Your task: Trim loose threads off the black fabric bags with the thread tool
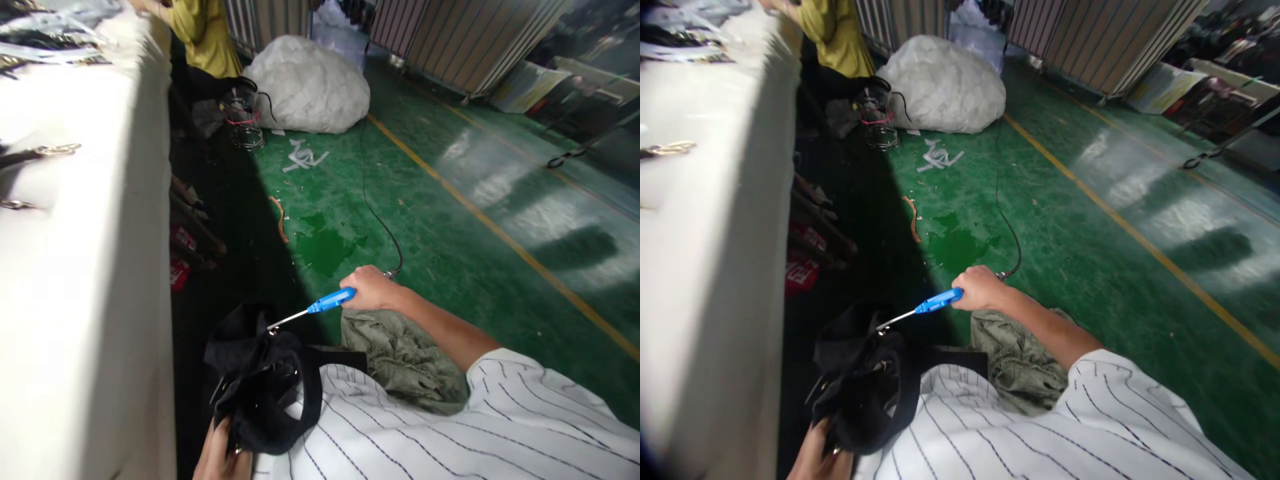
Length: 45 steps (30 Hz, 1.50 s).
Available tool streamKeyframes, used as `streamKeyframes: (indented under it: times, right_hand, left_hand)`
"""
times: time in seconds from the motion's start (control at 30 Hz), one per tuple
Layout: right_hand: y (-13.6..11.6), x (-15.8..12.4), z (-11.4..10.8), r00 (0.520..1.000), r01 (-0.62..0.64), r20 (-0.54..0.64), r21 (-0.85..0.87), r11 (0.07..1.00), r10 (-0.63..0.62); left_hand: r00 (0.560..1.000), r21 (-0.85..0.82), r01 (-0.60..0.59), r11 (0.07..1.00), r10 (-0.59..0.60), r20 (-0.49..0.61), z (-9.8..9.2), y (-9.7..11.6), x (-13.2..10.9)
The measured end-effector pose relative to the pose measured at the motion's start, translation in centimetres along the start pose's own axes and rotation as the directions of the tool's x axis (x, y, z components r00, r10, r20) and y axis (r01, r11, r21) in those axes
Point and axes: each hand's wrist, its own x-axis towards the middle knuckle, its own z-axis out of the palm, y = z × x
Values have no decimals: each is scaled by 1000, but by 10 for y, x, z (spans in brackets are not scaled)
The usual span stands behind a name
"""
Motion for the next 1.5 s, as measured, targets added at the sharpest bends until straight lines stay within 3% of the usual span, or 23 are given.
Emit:
streamKeyframes:
  times: [0.1,0.17,0.27,0.4,0.5,0.6,0.73,0.87,1.03,1.17,1.2,1.27,1.33,1.43,1.5]
  right_hand:
    - [5,4,1,979,-143,-137,67,987,151]
    - [4,-3,3,955,-216,-180,110,970,234]
    - [-14,-26,13,988,-114,-82,161,980,128]
    - [-43,-48,36,1000,19,-22,251,968,-14]
    - [-45,-42,51,995,-98,-13,213,972,103]
    - [-35,-34,56,981,-185,-26,144,972,190]
    - [-31,-32,51,1000,17,-1,154,988,-17]
    - [-37,-25,48,995,-95,-27,108,990,98]
    - [-44,-18,54,988,137,53,169,976,-147]
    - [-41,-13,53,990,-81,-97,183,980,100]
    - [-41,-13,53,987,-89,-111,205,975,114]
    - [-39,-14,56,998,48,-44,275,960,-38]
    - [-35,-14,62,996,87,-24,349,933,-84]
    - [-23,-13,77,991,-27,-106,407,913,77]
    - [-14,-13,87,985,-33,-139,411,911,98]
  left_hand:
    - [981,-21,191,981,-192,-41,-5,23,34]
    - [937,-56,340,939,-343,-68,-7,42,64]
    - [870,-85,483,871,-489,-62,-7,58,103]
    - [768,-208,606,768,-632,-98,-1,48,128]
    - [736,-305,606,735,-663,-136,-1,35,132]
    - [740,-283,606,744,-657,-144,-5,34,130]
    - [726,-207,647,734,-676,-128,-10,38,125]
    - [719,-242,642,727,-681,-138,-7,32,122]
    - [744,-285,604,744,-655,-132,-2,30,123]
    - [804,-319,526,788,-583,-114,-6,39,123]
    - [813,-324,512,795,-571,-115,-7,41,124]
    - [821,-336,498,799,-559,-112,-8,43,125]
    - [834,-354,482,802,-543,-95,-9,44,128]
    - [852,-386,450,805,-516,-83,-9,47,129]
    - [846,-422,446,789,-526,-89,-8,52,129]
